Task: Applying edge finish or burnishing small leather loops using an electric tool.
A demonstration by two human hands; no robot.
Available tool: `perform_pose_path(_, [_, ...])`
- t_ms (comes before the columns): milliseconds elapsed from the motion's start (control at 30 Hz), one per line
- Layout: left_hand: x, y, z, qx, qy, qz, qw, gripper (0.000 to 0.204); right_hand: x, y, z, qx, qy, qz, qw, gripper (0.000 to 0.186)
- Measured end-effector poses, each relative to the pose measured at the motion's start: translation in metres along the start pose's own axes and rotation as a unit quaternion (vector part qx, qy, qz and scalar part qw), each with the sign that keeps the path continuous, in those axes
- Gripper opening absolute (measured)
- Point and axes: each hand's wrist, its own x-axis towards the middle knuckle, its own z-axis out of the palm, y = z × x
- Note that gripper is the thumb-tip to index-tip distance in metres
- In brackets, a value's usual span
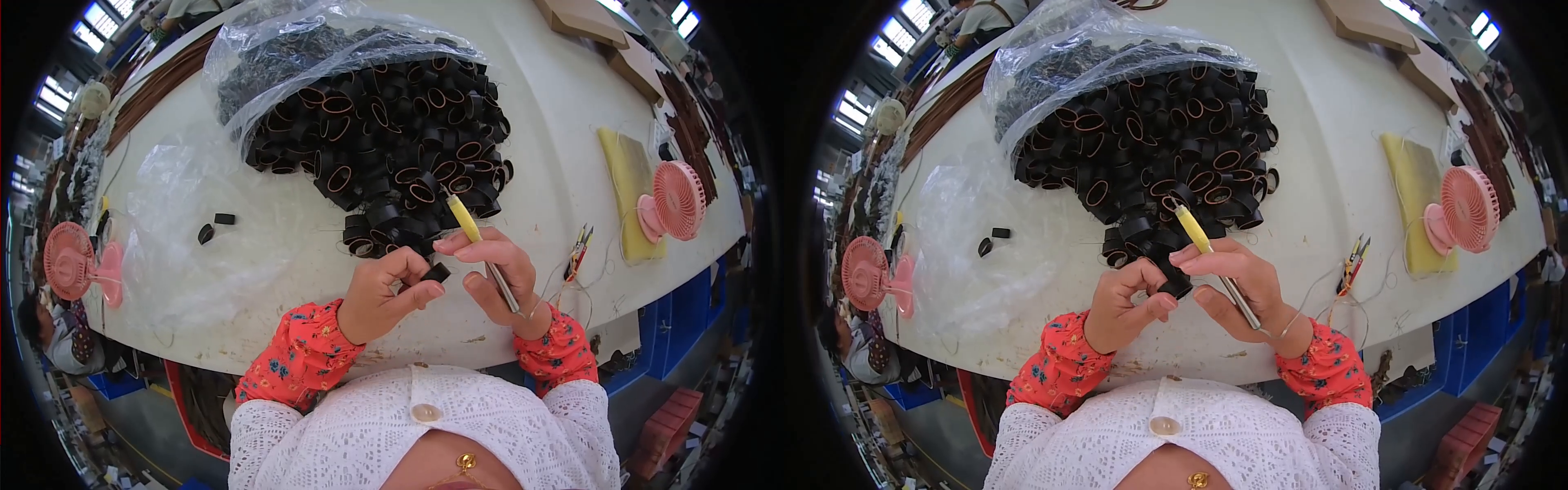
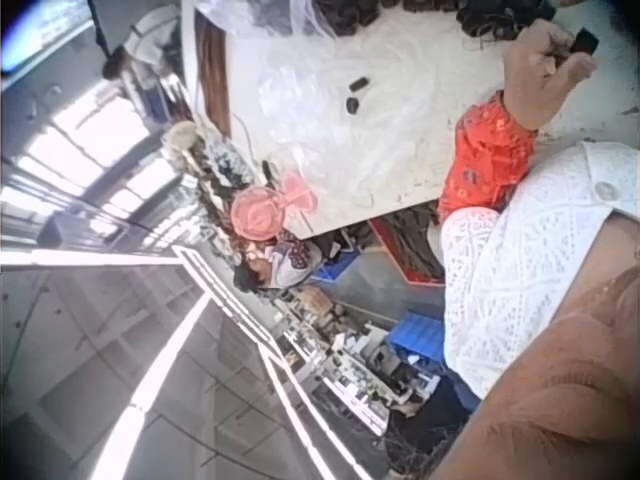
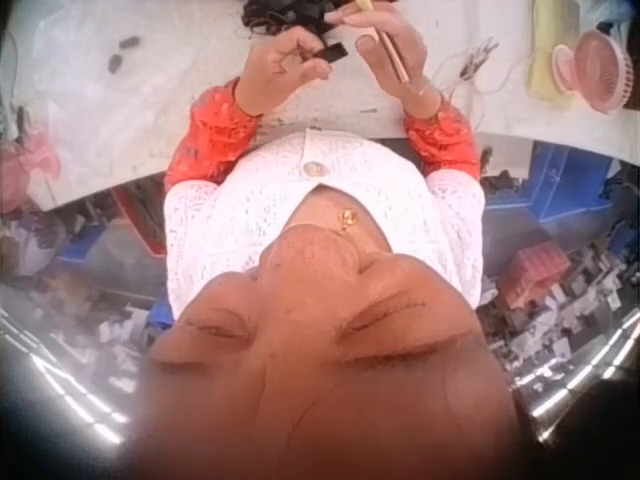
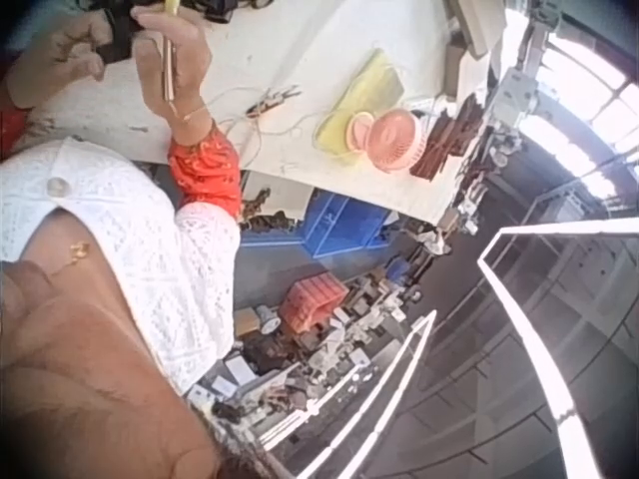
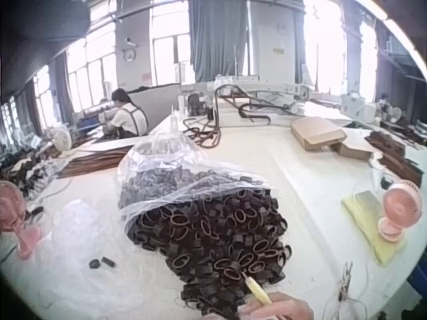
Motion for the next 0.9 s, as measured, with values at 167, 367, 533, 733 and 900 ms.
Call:
perform_pose_path(167, [0.0,-0.02,-0.009,0.022,0.034,-0.041,0.998,0.022,0.0,0.002,0.012,-0.057,-0.062,0.005,0.996,0.035])
perform_pose_path(367, [0.001,-0.017,-0.008,-0.004,0.028,-0.055,0.998,0.02,-0.003,0.008,0.016,-0.105,-0.041,0.003,0.994,0.036])
perform_pose_path(533, [0.002,-0.017,-0.003,-0.095,0.092,-0.03,0.991,0.016,-0.004,0.01,0.015,-0.116,-0.022,0.006,0.993,0.034])
perform_pose_path(733, [-0.001,-0.013,-0.007,-0.058,0.057,-0.035,0.996,0.019,-0.004,0.011,0.01,-0.104,0.054,0.055,0.992,0.03])
perform_pose_path(900, [-0.002,-0.012,0.002,0.02,0.101,0.039,0.994,0.017,-0.004,0.01,0.012,-0.084,0.071,0.055,0.992,0.029])
